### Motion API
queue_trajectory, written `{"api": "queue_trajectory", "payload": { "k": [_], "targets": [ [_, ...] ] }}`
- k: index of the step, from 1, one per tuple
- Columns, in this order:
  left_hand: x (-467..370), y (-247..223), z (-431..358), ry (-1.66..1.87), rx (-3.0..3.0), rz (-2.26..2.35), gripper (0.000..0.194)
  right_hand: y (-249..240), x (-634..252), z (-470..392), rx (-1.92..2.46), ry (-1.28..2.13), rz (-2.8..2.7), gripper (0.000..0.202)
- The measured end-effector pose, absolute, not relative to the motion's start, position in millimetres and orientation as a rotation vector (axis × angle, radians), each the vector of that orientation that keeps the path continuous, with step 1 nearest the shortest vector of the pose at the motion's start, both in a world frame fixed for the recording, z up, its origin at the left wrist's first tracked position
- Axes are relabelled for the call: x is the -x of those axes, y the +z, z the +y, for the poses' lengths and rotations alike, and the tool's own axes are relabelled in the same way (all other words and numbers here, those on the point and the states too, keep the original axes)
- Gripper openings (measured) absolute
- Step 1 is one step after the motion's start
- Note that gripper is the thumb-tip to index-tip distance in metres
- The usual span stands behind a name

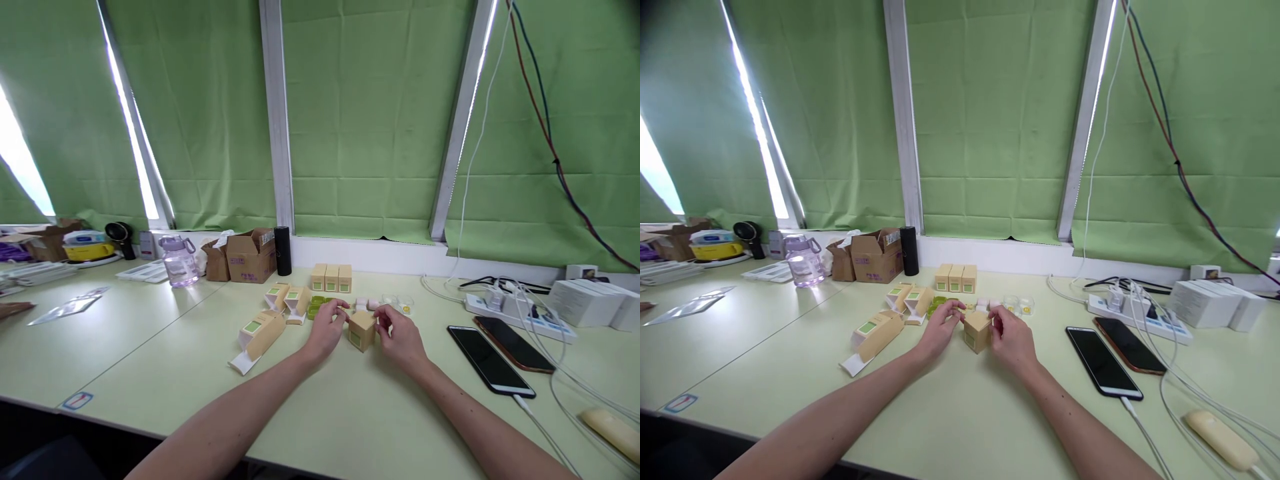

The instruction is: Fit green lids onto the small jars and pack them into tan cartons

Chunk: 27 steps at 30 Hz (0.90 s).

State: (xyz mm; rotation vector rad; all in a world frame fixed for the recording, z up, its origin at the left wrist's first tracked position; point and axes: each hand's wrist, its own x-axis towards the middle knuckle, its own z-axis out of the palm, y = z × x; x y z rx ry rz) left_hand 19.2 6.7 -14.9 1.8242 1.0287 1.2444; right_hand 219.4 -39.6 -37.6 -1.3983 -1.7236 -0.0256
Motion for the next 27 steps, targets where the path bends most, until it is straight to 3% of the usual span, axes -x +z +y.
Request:
{"api": "queue_trajectory", "payload": {
  "k": [7,12,27],
  "targets": [
    [-17,-11,6,1.284,-1.833,1.135,0.014,-45,-224,-33,1.741,0.113,-1.635,0.023],
    [-19,-12,6,1.206,-1.919,1.238,0.016,-34,-221,-36,1.961,0.21,-1.78,0.006],
    [-18,-8,0,1.266,-2.219,1.256,0.017,-29,-216,-41,2.026,0.117,-1.933,0.015]
  ]
}}
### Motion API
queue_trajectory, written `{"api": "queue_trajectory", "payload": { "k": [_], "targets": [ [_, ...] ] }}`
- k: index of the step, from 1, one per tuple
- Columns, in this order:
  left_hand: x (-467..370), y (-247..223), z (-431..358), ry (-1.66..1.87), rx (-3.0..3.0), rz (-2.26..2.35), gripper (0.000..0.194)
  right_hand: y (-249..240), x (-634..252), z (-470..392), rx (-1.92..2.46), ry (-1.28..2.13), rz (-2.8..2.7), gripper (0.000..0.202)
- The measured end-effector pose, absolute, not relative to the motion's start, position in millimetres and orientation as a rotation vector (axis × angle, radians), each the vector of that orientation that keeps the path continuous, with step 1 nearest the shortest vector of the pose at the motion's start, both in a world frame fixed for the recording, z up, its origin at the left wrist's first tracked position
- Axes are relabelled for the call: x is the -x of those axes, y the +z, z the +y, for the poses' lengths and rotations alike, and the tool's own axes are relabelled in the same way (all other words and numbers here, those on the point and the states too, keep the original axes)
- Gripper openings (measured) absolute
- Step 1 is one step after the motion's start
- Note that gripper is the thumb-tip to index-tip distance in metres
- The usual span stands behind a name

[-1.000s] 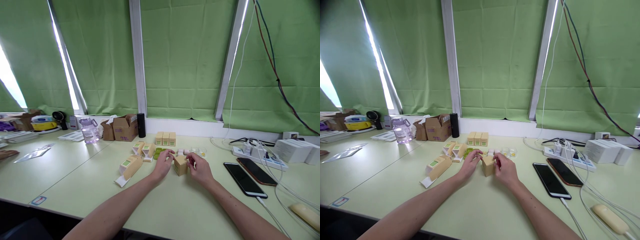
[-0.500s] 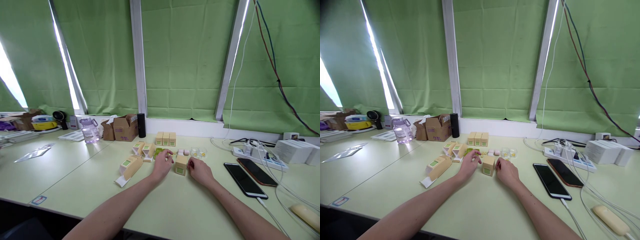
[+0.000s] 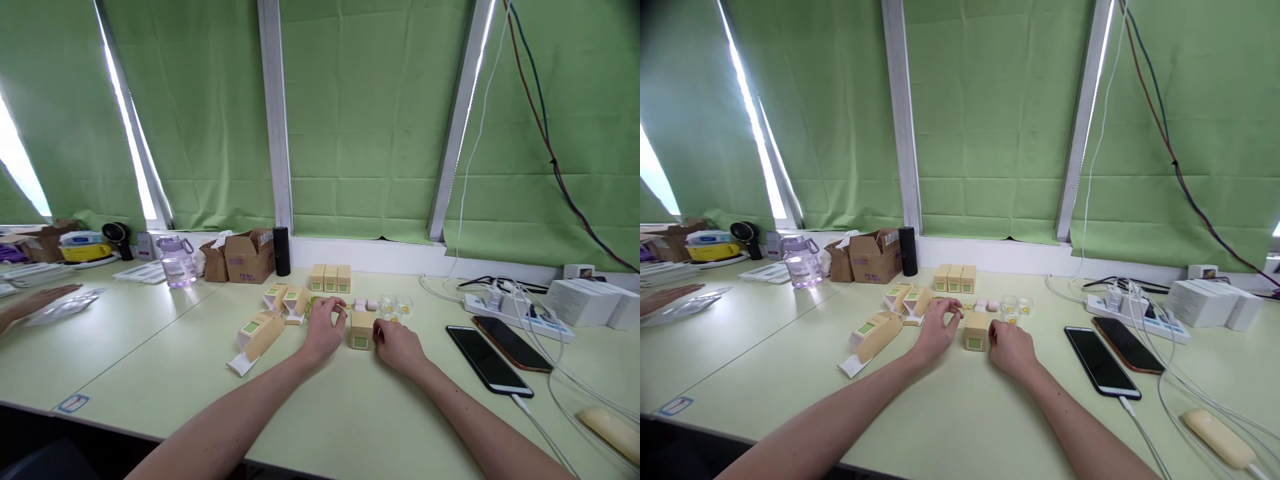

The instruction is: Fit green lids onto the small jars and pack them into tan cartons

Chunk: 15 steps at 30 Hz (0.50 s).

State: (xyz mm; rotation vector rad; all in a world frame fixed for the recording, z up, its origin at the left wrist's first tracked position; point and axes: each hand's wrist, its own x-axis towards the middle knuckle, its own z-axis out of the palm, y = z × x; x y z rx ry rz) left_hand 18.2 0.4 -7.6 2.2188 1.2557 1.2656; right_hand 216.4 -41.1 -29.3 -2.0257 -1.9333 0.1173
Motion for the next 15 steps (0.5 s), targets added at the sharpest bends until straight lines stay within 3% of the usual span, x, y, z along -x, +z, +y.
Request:
{"api": "queue_trajectory", "payload": {
  "k": [8,15],
  "targets": [
    [-24,17,-16,0.815,-2.599,1.022,0.056,-28,-214,-45,2.041,0.065,-1.978,0.012],
    [-39,36,-16,0.414,-2.873,0.985,0.068,-29,-215,-45,2.026,0.042,-1.983,0.013]
  ]
}}
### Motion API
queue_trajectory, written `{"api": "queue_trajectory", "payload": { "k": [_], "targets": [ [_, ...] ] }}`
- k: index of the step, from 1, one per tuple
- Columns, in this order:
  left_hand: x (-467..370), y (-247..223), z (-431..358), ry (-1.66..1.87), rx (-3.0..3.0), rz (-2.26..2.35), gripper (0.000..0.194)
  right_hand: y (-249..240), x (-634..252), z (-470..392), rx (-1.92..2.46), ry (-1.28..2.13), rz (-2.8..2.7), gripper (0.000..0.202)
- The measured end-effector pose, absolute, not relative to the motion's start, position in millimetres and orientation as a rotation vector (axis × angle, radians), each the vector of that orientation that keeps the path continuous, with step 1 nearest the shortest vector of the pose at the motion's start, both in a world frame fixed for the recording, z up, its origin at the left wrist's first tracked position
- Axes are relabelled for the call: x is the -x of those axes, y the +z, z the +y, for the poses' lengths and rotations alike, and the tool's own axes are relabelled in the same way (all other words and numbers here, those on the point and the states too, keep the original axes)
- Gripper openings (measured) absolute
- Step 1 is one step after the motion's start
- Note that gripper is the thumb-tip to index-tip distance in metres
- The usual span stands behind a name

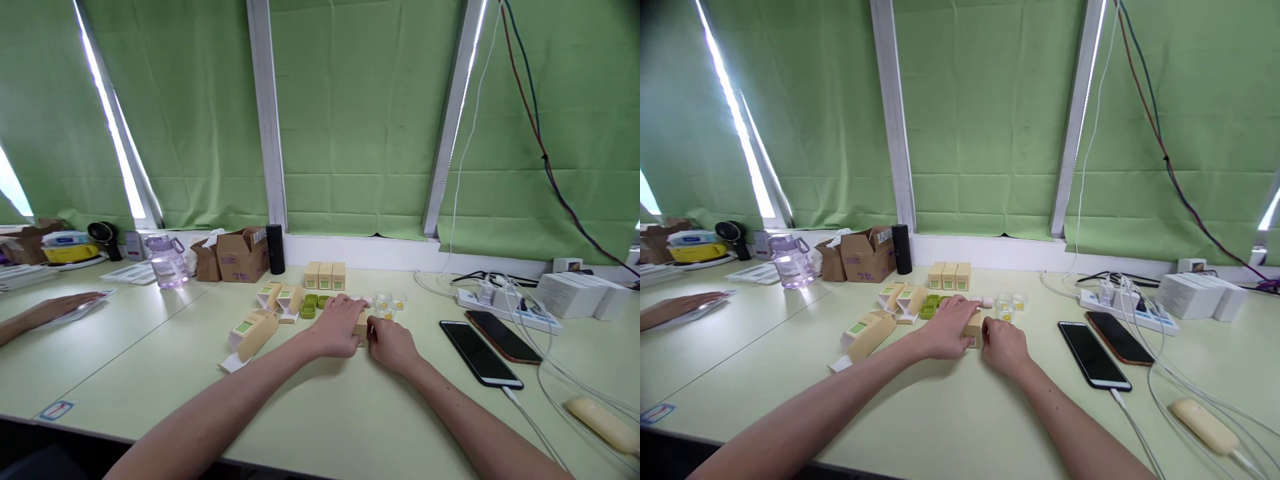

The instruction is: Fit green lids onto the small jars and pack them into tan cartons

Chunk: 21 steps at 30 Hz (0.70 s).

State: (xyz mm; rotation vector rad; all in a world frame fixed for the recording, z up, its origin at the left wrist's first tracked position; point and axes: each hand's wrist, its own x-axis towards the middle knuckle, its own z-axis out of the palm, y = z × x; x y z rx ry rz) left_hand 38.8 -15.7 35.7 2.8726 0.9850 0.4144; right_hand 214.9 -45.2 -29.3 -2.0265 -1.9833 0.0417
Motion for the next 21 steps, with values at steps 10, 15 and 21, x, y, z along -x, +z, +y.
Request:
{"api": "queue_trajectory", "payload": {
  "k": [10,15,21],
  "targets": [
    [-62,79,15,0.051,-3.085,1.06,0.071,-28,-215,-44,2.049,0.093,-1.977,0.014],
    [-84,109,59,0.203,-3.075,1.174,0.076,-27,-214,-45,2.052,0.087,-1.988,0.013],
    [-119,104,112,0.335,-3.024,1.317,0.074,-26,-213,-45,2.064,0.095,-1.997,0.012]
  ]
}}
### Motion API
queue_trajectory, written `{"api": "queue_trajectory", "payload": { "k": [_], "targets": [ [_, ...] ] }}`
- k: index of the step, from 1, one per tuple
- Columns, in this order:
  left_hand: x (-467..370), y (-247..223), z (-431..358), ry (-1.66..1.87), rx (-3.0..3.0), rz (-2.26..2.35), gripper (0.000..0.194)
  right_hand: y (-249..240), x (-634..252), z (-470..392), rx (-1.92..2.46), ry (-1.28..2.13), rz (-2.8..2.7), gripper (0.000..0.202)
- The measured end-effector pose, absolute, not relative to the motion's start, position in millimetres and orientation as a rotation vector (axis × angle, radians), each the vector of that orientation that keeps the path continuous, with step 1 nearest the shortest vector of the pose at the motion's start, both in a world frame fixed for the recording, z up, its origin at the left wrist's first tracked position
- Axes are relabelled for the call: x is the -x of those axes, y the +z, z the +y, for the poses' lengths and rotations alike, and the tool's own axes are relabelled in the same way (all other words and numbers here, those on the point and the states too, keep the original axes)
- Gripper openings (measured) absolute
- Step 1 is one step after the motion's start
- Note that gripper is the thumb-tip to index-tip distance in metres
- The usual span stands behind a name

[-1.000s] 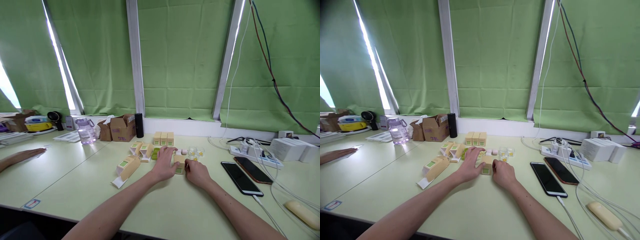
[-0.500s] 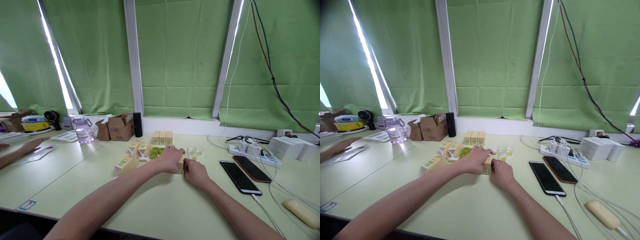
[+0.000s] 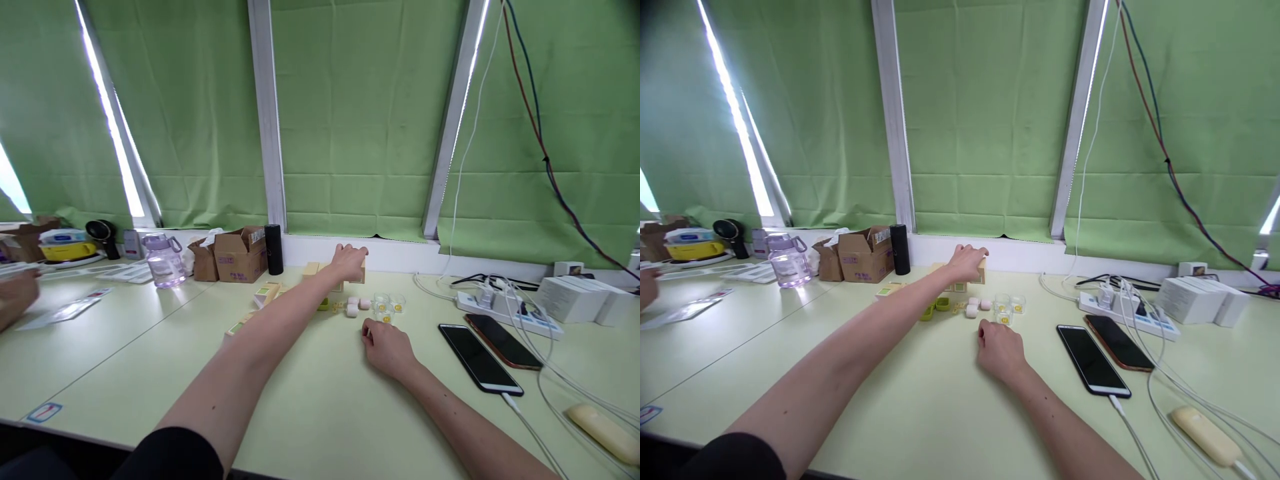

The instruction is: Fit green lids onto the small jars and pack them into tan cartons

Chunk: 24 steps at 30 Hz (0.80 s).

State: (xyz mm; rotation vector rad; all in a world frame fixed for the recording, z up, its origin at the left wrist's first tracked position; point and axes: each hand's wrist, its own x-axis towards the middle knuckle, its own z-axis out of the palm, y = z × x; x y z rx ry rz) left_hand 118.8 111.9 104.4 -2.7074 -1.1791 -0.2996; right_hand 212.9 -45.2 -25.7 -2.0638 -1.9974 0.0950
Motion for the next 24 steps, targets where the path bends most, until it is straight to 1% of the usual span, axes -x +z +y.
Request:
{"api": "queue_trajectory", "payload": {
  "k": [9,12,17,24],
  "targets": [
    [-146,50,144,-0.203,2.676,-1.265,0.047,-28,-214,-44,2.028,0.056,-2.021,0.013],
    [-146,39,146,-0.176,2.668,-1.293,0.042,-28,-214,-44,2.025,0.049,-2.025,0.012],
    [-141,32,138,-0.183,2.625,-1.341,0.046,-27,-213,-45,2.036,0.056,-2.026,0.01],
    [-146,26,105,-0.235,2.663,-1.398,0.051,-26,-213,-45,2.04,0.046,-2.021,0.01]
  ]
}}
